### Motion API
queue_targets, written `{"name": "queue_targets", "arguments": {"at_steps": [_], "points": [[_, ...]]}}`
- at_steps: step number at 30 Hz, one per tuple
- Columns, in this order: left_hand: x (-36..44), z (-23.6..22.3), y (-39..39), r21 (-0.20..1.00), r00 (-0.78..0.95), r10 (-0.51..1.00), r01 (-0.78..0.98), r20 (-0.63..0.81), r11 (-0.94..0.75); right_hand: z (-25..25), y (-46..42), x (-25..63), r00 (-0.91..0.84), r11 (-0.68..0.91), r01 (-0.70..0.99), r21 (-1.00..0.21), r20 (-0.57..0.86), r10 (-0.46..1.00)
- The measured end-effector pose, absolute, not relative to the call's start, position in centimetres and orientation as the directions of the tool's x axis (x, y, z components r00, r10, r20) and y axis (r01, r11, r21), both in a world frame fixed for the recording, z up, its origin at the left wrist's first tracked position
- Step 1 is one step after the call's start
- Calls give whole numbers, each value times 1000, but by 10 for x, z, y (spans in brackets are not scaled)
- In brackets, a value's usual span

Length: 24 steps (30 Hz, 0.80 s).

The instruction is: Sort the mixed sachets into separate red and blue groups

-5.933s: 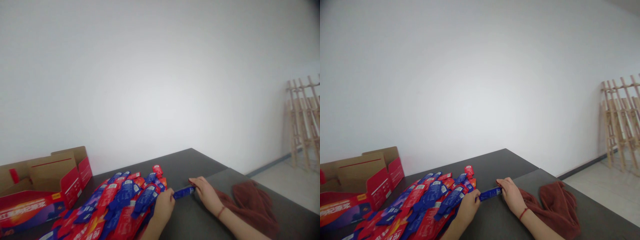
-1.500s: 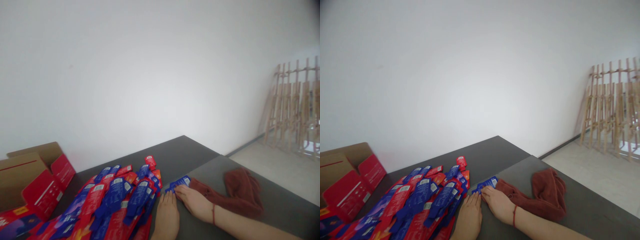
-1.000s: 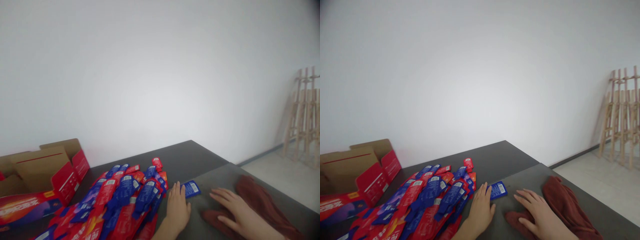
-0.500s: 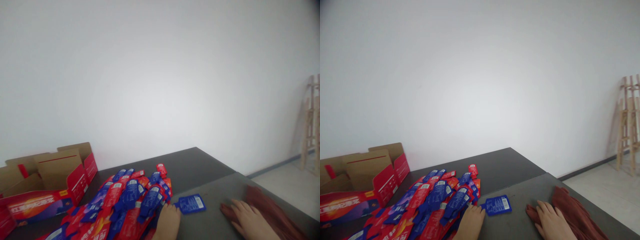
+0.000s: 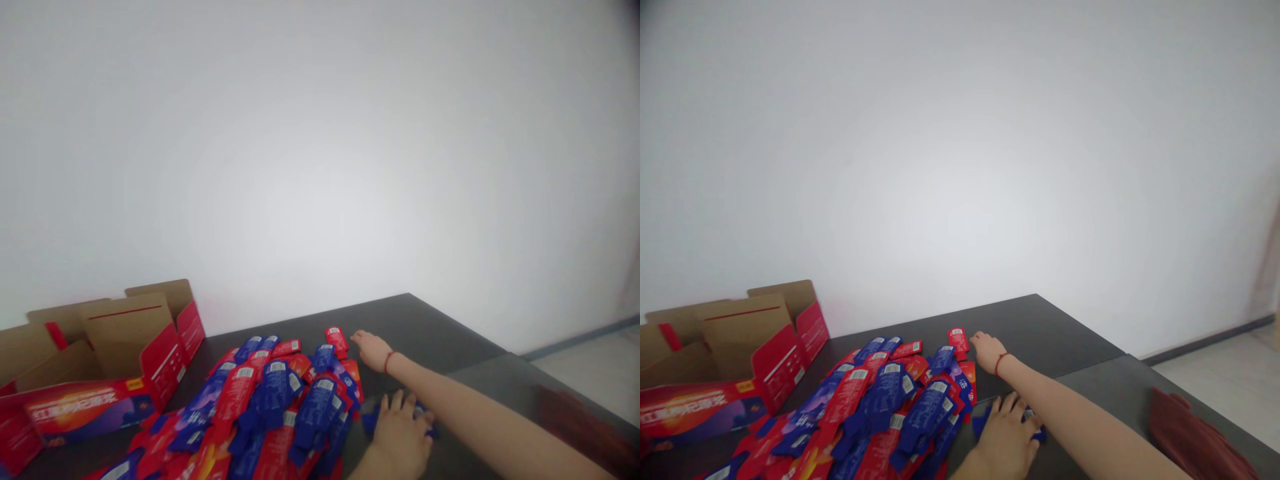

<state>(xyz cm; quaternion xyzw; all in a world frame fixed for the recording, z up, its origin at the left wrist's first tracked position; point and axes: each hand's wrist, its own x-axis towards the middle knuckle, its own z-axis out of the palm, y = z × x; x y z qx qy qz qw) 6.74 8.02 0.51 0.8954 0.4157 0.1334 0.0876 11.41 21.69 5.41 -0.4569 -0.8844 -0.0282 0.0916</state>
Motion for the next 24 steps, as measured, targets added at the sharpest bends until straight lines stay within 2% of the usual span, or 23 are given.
{"name": "queue_targets", "arguments": {"at_steps": [5,12,18,24], "points": [[44,-1,64,272,488,873,836,28,-476,42,234,86,-724,729,683,46,175,667],[22,-22,64,217,274,958,944,-85,-250,42,268,62,-747,747,661,71,160,646],[26,-6,66,172,225,972,962,-68,-211,45,284,68,-744,746,665,40,127,656],[23,6,60,197,241,969,954,-62,-225,37,268,112,-703,708,705,-46,89,706]]}}
